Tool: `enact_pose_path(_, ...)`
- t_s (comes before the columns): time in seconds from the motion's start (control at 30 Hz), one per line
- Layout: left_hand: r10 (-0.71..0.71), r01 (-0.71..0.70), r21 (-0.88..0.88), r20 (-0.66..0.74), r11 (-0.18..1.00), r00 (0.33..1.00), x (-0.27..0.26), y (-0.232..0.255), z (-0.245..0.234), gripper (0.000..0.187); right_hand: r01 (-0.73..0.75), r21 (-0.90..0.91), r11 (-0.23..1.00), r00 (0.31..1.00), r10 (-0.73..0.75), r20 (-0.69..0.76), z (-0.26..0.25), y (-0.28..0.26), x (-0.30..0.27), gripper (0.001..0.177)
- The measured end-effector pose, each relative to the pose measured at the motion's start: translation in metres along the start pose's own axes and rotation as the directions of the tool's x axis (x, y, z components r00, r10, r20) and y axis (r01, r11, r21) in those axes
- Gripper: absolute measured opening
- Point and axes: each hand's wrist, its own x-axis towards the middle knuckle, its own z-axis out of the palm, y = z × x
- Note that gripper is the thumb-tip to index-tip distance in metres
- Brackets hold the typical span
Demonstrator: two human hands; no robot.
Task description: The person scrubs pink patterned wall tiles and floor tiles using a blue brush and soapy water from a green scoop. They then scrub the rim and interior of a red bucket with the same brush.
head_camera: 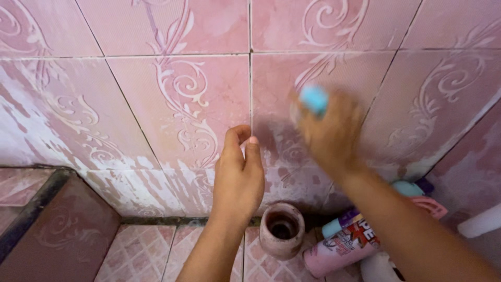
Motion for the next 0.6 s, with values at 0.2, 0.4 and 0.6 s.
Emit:
enact_pose_path(0.2, 0.036, -0.036, -0.028, -0.008, 0.999, 0.999, 0.006, 0.000, -0.003, 0.035, 0.525, -0.145, 0.839, 0.850, -0.526, 0.035, 0.006, -0.021, -0.038, 0.058)
enact_pose_path(0.4, -0.012, 0.011, -0.013, -0.006, 1.000, 1.000, 0.001, -0.007, -0.013, 0.037, 0.427, 0.059, 0.902, 0.881, -0.429, 0.200, 0.005, -0.022, -0.043, 0.052)
enact_pose_path(0.6, -0.003, 0.004, 0.037, -0.045, 0.999, 0.999, 0.008, -0.026, -0.025, 0.035, 0.275, -0.035, 0.961, 0.958, -0.271, 0.095, 0.014, -0.029, -0.017, 0.035)
